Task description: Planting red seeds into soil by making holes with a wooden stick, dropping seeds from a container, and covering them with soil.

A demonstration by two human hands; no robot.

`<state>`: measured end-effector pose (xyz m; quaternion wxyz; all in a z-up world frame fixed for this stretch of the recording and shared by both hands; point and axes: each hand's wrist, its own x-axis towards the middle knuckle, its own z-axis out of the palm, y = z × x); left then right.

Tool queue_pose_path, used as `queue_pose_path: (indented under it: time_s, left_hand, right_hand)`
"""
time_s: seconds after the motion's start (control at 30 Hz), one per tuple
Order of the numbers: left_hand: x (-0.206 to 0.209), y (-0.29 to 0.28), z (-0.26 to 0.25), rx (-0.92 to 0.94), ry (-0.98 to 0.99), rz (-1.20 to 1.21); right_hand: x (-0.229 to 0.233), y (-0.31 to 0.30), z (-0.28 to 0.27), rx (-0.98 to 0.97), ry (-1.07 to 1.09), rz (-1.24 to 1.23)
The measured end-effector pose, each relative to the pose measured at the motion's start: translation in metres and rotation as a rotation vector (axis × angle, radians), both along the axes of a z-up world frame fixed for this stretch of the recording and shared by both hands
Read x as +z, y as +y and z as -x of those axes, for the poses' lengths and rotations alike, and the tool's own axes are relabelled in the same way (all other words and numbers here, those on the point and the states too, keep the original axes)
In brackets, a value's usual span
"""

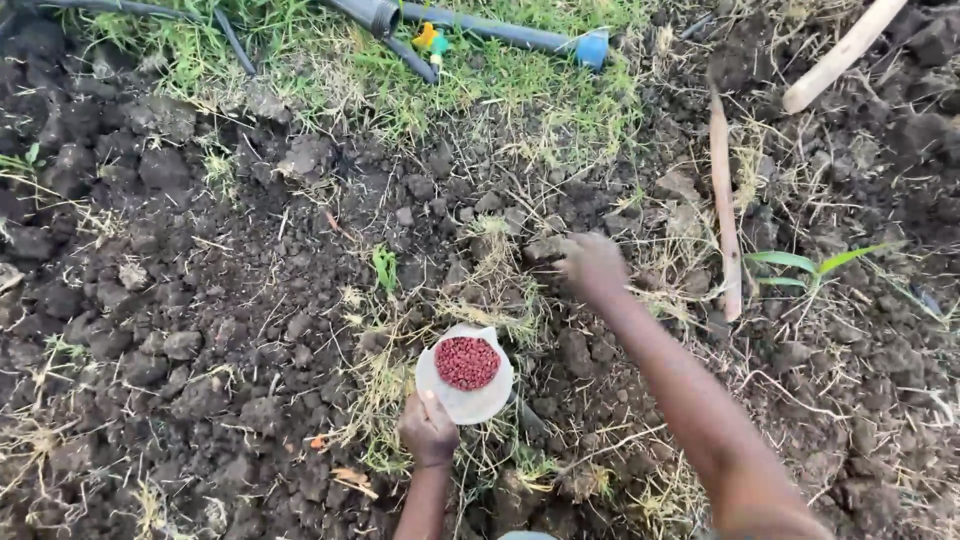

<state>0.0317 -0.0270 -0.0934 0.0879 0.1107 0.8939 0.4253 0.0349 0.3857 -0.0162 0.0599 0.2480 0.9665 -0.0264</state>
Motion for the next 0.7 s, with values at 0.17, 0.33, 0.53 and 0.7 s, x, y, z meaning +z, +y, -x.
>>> queue_pose_path:
  time_s: [0.17,0.33,0.53,0.7]
  left_hand:
    - [-0.010,0.000,0.006,-0.016,0.032,-0.021]
    - [0.001,0.002,0.008,-0.060,0.007,-0.069]
    - [-0.013,-0.002,0.011,-0.069,0.041,-0.070]
    - [-0.013,0.001,0.010,-0.068,0.120,-0.078]
  right_hand:
    - [-0.072,-0.031,0.064,-0.212,-0.353,-0.048]
    - [-0.031,-0.039,0.053,-0.210,-0.009,0.181]
    - [-0.008,-0.052,0.020,-0.590,0.490,0.443]
    - [0.055,-0.063,0.005,-0.888,0.853,0.804]
